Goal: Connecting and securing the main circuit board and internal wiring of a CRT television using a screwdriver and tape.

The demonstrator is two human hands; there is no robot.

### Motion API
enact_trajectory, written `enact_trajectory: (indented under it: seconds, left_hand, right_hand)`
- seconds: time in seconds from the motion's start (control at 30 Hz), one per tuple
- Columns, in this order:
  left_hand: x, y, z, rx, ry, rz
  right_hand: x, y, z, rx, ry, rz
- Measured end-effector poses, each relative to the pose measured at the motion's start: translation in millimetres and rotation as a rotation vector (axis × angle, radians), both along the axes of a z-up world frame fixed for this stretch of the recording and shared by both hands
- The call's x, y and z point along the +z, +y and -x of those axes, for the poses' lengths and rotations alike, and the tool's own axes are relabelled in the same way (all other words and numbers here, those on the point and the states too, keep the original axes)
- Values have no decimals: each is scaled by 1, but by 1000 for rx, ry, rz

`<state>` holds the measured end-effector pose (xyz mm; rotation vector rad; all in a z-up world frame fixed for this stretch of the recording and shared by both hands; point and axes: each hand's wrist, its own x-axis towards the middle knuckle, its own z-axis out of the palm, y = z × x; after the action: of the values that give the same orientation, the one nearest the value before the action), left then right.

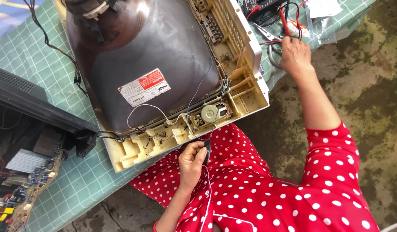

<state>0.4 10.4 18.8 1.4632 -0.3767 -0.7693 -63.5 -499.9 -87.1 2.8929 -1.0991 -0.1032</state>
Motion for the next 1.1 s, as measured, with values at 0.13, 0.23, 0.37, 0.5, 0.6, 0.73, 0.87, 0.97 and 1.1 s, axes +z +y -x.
enact_trajectory:
  seconds: [0.13,0.23,0.37,0.5,0.6,0.73,0.87,0.97,1.1]
  left_hand:
    - [-4,2,2,8,15,1]
    - [-3,3,1,13,-7,-3]
    - [-4,5,2,5,-19,-32]
    - [-3,2,3,-9,-12,-10]
    - [-5,3,4,-5,-12,-1]
    - [-5,4,3,-1,-11,12]
    - [-2,4,2,-8,12,18]
    - [-4,2,2,-19,5,22]
    - [-3,0,2,-35,-9,48]
  right_hand:
    - [40,13,-8,-24,79,-77]
    - [81,36,-11,-99,71,-287]
    - [128,61,-9,-144,102,-411]
    - [177,79,-14,-187,109,-517]
    - [160,63,-9,-143,152,-446]
    - [204,83,-9,-265,163,-590]
    - [204,75,12,-221,146,-684]
    - [205,70,36,-230,83,-732]
    - [205,71,74,-245,-88,-854]
